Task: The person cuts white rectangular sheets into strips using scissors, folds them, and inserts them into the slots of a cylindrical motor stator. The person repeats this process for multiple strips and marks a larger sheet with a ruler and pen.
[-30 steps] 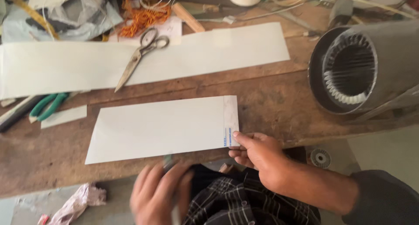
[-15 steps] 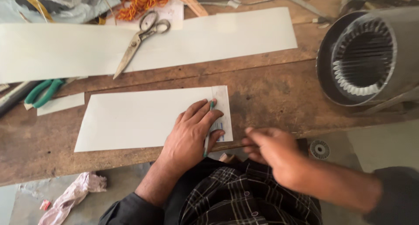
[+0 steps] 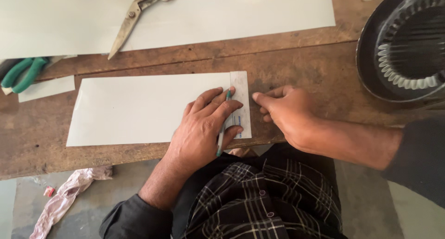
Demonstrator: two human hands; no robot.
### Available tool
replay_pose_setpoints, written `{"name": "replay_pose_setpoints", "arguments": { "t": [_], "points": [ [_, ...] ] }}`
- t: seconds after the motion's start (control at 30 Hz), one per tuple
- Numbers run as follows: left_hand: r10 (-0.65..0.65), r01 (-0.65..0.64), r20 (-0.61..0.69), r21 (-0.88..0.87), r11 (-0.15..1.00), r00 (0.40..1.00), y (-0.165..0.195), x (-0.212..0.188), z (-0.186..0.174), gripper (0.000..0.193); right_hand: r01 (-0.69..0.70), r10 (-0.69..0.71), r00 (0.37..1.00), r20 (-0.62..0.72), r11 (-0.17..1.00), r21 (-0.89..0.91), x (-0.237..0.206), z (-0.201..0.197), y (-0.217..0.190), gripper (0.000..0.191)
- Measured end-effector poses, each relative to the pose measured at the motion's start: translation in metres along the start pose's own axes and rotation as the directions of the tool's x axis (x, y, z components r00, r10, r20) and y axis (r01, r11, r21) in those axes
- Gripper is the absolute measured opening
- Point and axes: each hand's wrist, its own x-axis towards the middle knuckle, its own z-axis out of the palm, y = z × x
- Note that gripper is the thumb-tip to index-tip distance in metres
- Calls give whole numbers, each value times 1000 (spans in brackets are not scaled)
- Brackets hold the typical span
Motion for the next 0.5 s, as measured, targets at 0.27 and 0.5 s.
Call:
{"name": "replay_pose_setpoints", "arguments": {
  "t": [0.27,0.5],
  "points": [
    [-24,24,21,1,1000,999,-2,2,4,46,-28,24,999,-35,990,-138,-8,4,-12,29],
    [-33,33,25,0,999,999,-3,2,5,46,-48,43,999,-33,983,-178,-13,6,-19,31]
  ]
}}
